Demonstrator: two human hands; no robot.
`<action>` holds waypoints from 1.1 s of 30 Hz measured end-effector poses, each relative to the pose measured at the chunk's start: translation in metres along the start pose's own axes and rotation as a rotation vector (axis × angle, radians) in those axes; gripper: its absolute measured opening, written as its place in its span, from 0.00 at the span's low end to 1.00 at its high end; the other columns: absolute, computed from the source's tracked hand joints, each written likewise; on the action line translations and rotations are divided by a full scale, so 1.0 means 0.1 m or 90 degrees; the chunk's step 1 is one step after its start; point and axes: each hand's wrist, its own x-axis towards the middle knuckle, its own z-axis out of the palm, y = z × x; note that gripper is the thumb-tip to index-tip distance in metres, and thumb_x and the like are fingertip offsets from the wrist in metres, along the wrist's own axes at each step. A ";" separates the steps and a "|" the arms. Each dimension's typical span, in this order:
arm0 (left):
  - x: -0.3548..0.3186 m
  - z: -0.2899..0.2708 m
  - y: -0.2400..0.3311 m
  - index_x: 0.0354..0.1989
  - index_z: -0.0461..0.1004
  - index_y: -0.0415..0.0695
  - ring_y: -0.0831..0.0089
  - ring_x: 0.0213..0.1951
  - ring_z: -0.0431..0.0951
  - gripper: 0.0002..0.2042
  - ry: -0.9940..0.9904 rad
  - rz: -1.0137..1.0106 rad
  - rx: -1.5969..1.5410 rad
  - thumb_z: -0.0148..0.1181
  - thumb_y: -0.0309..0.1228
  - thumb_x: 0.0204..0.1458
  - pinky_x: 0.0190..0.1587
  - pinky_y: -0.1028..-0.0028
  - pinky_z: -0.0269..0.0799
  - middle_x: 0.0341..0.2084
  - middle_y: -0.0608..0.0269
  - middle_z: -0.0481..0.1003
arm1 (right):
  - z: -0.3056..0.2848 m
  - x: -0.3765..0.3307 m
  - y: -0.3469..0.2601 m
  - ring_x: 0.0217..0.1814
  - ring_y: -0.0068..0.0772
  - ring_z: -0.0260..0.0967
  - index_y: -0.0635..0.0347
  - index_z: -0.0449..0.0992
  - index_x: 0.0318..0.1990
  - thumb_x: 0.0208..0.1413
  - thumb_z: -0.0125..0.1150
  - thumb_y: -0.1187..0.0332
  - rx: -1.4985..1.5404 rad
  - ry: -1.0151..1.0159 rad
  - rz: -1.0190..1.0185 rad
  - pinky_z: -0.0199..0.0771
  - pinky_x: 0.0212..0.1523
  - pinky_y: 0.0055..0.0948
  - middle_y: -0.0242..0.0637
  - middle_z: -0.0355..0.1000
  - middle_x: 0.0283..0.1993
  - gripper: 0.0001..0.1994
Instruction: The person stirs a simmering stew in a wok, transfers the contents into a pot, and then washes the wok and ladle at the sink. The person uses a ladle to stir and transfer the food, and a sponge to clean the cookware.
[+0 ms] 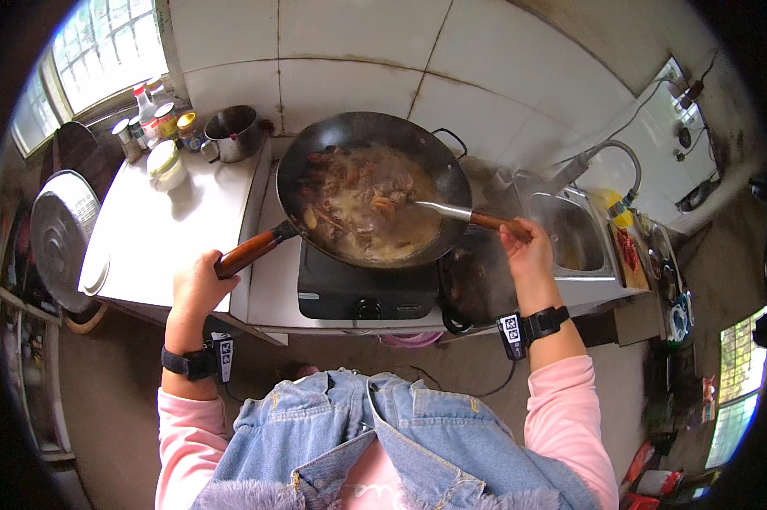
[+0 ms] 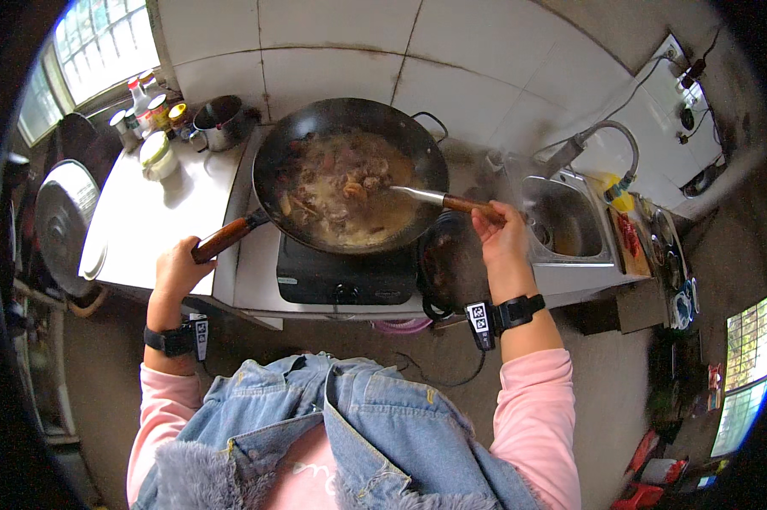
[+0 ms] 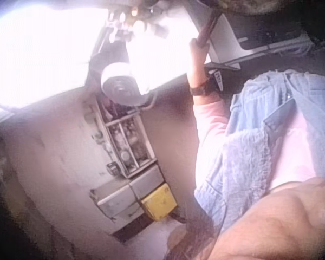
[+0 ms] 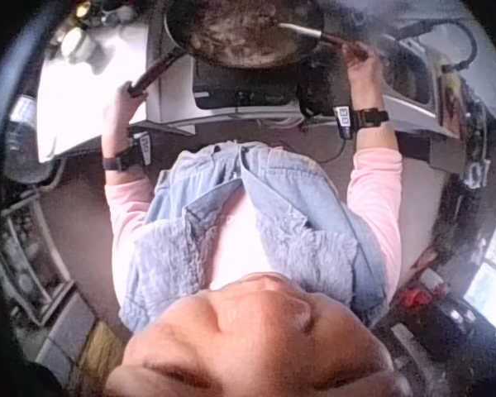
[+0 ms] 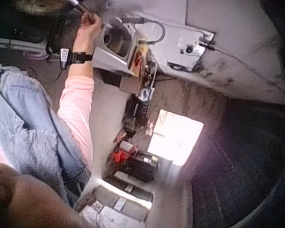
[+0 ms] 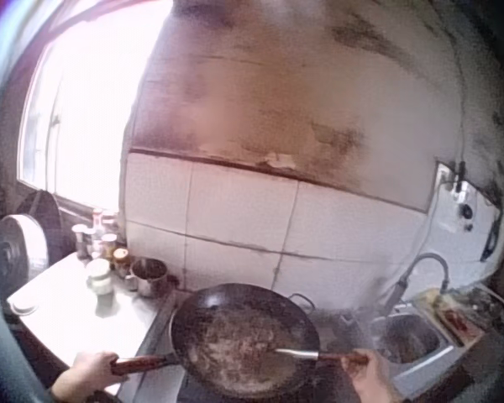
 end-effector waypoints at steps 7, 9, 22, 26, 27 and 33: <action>0.00 0.00 -0.01 0.31 0.73 0.43 0.58 0.28 0.76 0.15 -0.012 -0.001 0.019 0.65 0.37 0.36 0.33 0.66 0.70 0.22 0.55 0.74 | -0.04 -0.15 -0.11 0.29 0.40 0.73 0.68 0.68 0.32 0.46 0.53 0.73 0.039 -0.007 -0.022 0.78 0.28 0.28 0.46 0.70 0.30 0.07; 0.00 0.00 -0.02 0.31 0.73 0.43 0.58 0.28 0.76 0.15 -0.012 0.008 0.001 0.64 0.38 0.36 0.33 0.66 0.70 0.22 0.55 0.74 | -0.03 -0.19 -0.15 0.29 0.40 0.72 0.69 0.68 0.32 0.46 0.53 0.72 0.035 0.001 -0.035 0.78 0.28 0.28 0.46 0.70 0.30 0.08; -0.01 0.02 -0.03 0.30 0.72 0.42 0.59 0.27 0.75 0.14 0.016 0.021 0.003 0.66 0.35 0.35 0.31 0.66 0.69 0.22 0.54 0.74 | -0.16 -0.41 -0.24 0.31 0.39 0.72 0.66 0.69 0.32 0.46 0.54 0.72 0.009 0.009 -0.037 0.77 0.29 0.27 0.43 0.70 0.30 0.07; -0.01 0.02 -0.03 0.29 0.72 0.43 0.58 0.28 0.75 0.14 0.002 0.021 -0.004 0.64 0.37 0.36 0.33 0.66 0.69 0.23 0.54 0.74 | -0.27 -0.45 -0.28 0.31 0.39 0.72 0.66 0.69 0.31 0.46 0.54 0.72 -0.001 0.023 -0.039 0.77 0.29 0.28 0.43 0.70 0.31 0.07; -0.01 0.02 -0.03 0.30 0.72 0.43 0.58 0.28 0.75 0.14 0.006 0.028 -0.007 0.64 0.37 0.36 0.33 0.66 0.69 0.23 0.54 0.74 | -0.30 -0.45 -0.30 0.31 0.39 0.72 0.65 0.69 0.31 0.46 0.54 0.72 -0.008 0.031 -0.048 0.77 0.29 0.28 0.43 0.70 0.31 0.07; -0.01 0.03 -0.03 0.30 0.72 0.41 0.57 0.27 0.74 0.16 0.004 0.011 -0.020 0.66 0.35 0.34 0.31 0.66 0.68 0.22 0.54 0.73 | -0.46 -0.50 -0.41 0.30 0.38 0.72 0.67 0.69 0.31 0.45 0.55 0.71 0.040 0.029 -0.081 0.77 0.29 0.26 0.43 0.70 0.30 0.08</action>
